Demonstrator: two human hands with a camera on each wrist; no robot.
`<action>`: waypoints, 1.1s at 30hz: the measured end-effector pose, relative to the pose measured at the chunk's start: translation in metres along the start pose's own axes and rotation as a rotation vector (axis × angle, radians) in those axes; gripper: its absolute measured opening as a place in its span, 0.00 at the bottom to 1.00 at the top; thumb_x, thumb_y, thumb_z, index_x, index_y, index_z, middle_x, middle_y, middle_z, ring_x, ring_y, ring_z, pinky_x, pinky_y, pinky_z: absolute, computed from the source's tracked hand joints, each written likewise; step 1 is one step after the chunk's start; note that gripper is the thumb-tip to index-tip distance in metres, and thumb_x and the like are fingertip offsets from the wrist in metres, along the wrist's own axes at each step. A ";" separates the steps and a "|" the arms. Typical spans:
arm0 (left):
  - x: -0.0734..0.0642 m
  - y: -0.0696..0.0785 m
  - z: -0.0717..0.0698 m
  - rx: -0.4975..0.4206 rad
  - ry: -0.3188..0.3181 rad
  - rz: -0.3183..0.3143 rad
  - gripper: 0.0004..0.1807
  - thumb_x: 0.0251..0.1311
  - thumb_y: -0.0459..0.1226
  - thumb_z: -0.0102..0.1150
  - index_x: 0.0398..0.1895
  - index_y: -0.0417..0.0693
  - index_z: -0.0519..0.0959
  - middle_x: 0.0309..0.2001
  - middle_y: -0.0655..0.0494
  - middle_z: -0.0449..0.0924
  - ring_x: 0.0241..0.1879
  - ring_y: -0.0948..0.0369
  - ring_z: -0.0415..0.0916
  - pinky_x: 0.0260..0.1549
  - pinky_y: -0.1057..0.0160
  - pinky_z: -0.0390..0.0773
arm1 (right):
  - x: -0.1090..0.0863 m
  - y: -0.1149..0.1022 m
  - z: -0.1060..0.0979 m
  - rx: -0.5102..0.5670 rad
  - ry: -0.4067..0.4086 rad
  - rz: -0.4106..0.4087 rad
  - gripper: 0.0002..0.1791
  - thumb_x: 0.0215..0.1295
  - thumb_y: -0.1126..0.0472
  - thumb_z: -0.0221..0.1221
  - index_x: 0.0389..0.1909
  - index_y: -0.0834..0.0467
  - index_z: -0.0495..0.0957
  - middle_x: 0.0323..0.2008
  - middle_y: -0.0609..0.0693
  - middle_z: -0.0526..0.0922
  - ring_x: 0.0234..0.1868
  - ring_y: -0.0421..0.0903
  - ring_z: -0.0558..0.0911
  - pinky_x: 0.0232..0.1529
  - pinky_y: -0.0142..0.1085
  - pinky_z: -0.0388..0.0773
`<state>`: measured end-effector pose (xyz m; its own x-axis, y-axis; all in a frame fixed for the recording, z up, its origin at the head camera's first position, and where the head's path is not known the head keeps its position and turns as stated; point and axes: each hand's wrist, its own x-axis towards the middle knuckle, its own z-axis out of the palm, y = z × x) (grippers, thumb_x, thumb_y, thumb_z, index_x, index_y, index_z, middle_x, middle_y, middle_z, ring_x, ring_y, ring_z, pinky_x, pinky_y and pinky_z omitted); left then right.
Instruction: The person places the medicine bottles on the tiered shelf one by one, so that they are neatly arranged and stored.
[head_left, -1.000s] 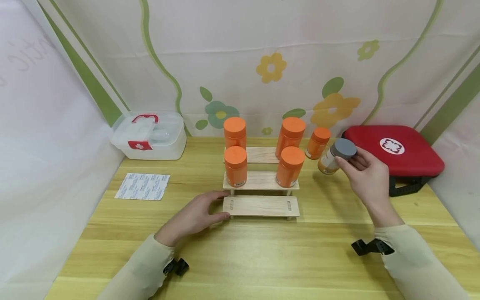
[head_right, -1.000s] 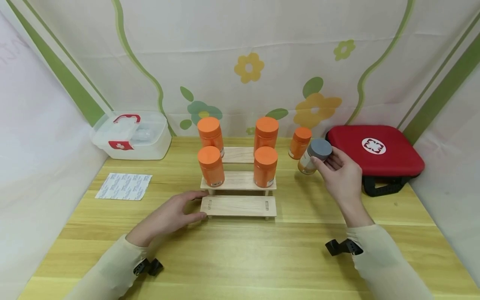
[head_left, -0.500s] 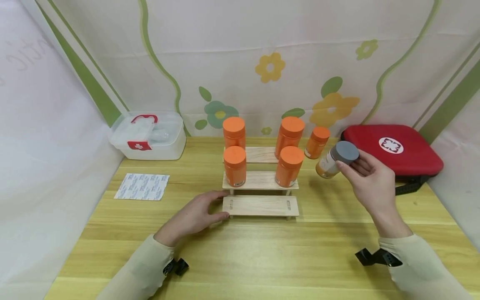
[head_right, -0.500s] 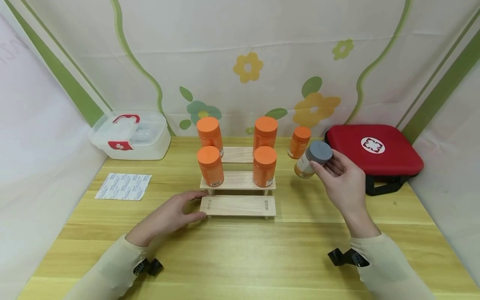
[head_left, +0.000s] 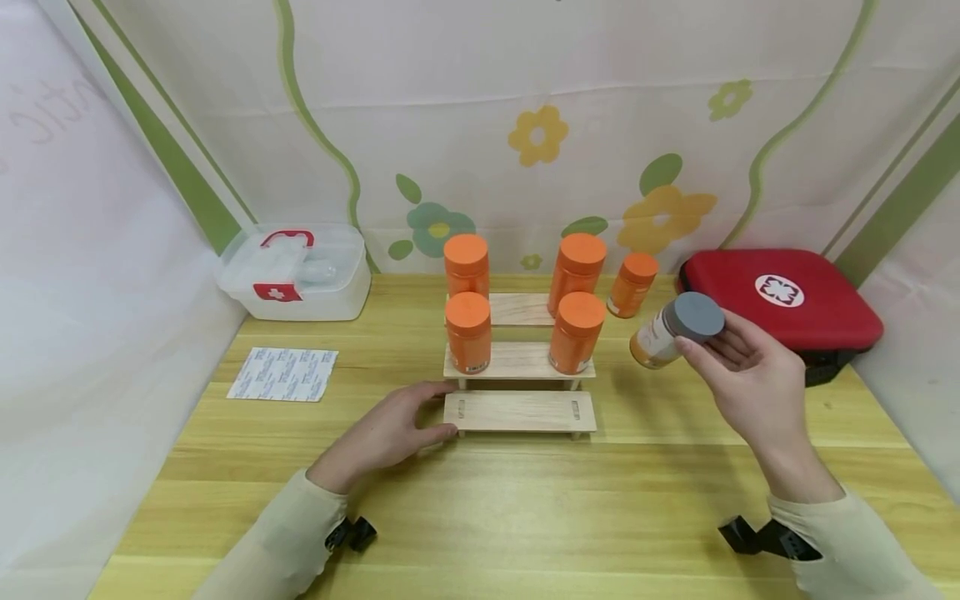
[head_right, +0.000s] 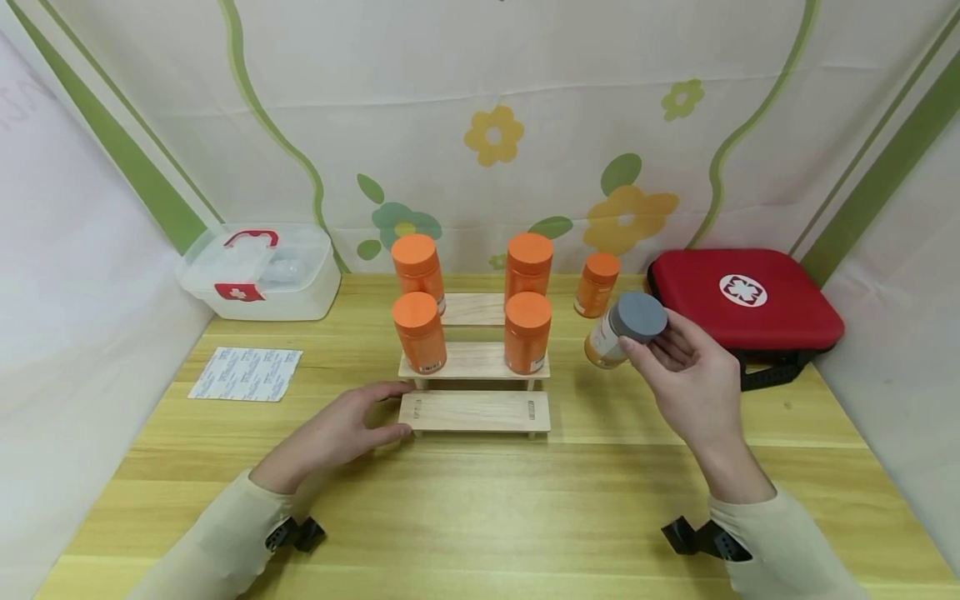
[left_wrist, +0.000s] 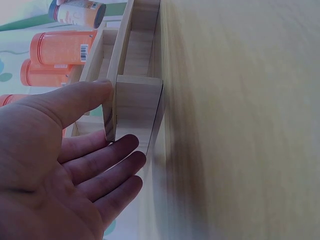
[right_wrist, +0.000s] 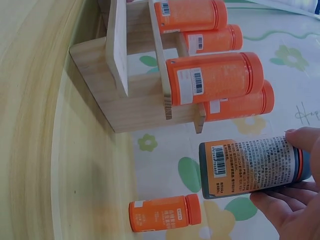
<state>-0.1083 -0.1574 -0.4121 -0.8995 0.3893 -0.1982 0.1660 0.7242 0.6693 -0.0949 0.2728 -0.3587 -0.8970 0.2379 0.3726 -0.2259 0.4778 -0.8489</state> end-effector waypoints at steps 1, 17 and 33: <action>0.000 0.000 0.000 0.001 0.001 0.001 0.33 0.70 0.49 0.72 0.76 0.52 0.76 0.76 0.50 0.76 0.77 0.46 0.71 0.78 0.39 0.70 | -0.002 -0.001 -0.001 0.002 0.000 -0.006 0.32 0.63 0.70 0.75 0.69 0.62 0.81 0.52 0.29 0.87 0.50 0.24 0.88 0.49 0.18 0.83; -0.001 0.000 0.000 0.004 -0.003 0.000 0.33 0.71 0.49 0.71 0.76 0.53 0.75 0.76 0.49 0.75 0.78 0.46 0.71 0.78 0.39 0.70 | -0.030 -0.029 -0.004 0.032 -0.033 -0.178 0.37 0.53 0.83 0.73 0.67 0.65 0.81 0.55 0.35 0.90 0.52 0.30 0.90 0.49 0.22 0.85; -0.001 0.000 -0.001 -0.001 -0.007 0.004 0.34 0.71 0.49 0.71 0.76 0.52 0.75 0.76 0.49 0.76 0.77 0.46 0.71 0.78 0.39 0.70 | -0.046 -0.039 0.005 0.302 -0.064 -0.344 0.36 0.44 0.91 0.69 0.60 0.79 0.80 0.54 0.49 0.92 0.50 0.37 0.92 0.50 0.23 0.87</action>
<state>-0.1081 -0.1581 -0.4116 -0.8960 0.3962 -0.2003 0.1693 0.7221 0.6708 -0.0465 0.2395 -0.3448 -0.7698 0.0511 0.6362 -0.6069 0.2501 -0.7544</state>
